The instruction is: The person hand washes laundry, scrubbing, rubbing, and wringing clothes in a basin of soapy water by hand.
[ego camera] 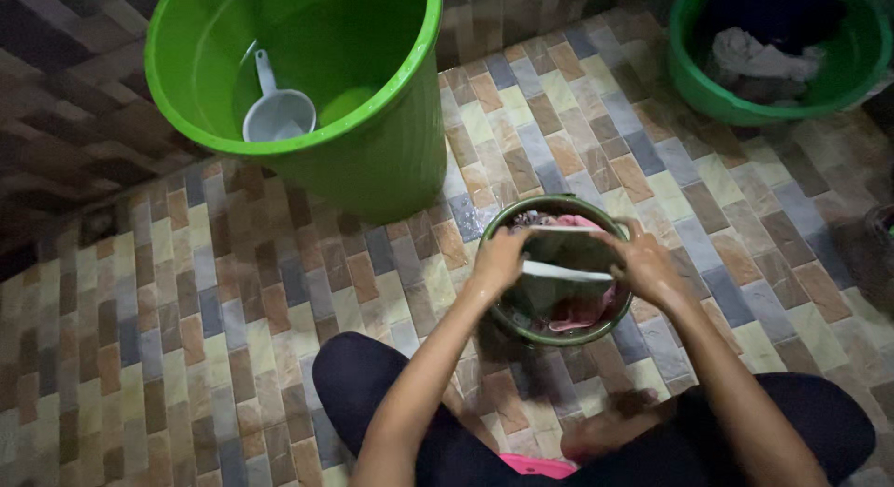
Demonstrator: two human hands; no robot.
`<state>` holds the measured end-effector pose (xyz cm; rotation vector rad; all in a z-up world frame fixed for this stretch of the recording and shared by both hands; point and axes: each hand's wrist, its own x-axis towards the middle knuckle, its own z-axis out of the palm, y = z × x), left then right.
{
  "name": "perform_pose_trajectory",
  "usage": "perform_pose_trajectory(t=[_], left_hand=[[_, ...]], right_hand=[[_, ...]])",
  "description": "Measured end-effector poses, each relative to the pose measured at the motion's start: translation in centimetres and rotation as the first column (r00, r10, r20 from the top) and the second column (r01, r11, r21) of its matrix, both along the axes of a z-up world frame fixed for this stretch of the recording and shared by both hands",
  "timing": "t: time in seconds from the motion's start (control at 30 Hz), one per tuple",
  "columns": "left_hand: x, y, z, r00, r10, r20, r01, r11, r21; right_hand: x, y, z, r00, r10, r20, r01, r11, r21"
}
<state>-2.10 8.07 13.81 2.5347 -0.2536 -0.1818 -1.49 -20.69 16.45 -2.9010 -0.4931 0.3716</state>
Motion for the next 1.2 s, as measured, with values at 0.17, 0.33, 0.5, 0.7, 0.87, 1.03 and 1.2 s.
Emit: perform_pose_trajectory(t=[0.17,0.33,0.5,0.7,0.87,1.03,1.2], left_hand=[[-1.0,-3.6,5.3,0.978,0.210,0.000,-0.169,0.786,-0.595],[-6.0,-13.0,3.2,0.933,0.160,-0.322,-0.324,-0.010,-0.946],[-5.3,-9.8,-1.8,0.314,-0.027,-0.949,-0.873,-0.402,-0.277],[-0.2,-8.4,-14.3,0.691,-0.514,-0.509,-0.723,-0.482,-0.494],[1.3,-9.4,-16.4,0.734,-0.471,-0.490,-0.679,-0.506,-0.532],[1.9,-10.5,-16.0,0.736,-0.472,-0.486,-0.677,-0.525,-0.516],[2.8,-6.6,-16.2,0.613,-0.435,-0.660,-0.788,-0.406,-0.463]], right_hand=[[0.3,2.2,-0.9,0.990,0.059,0.128,-0.136,0.648,0.750],[2.6,6.2,-10.1,0.873,-0.285,-0.397,0.391,-0.080,0.917],[0.2,10.2,-8.6,0.674,-0.386,-0.630,0.557,-0.295,0.776],[-6.9,13.0,-2.3,0.940,-0.250,0.234,-0.005,0.672,0.740],[-5.5,11.9,-3.9,0.944,-0.171,0.281,-0.066,0.738,0.671],[-1.7,8.8,-4.8,0.884,-0.457,0.094,0.204,0.560,0.803],[-5.3,9.7,0.5,0.999,-0.027,0.017,0.007,0.697,0.717]])
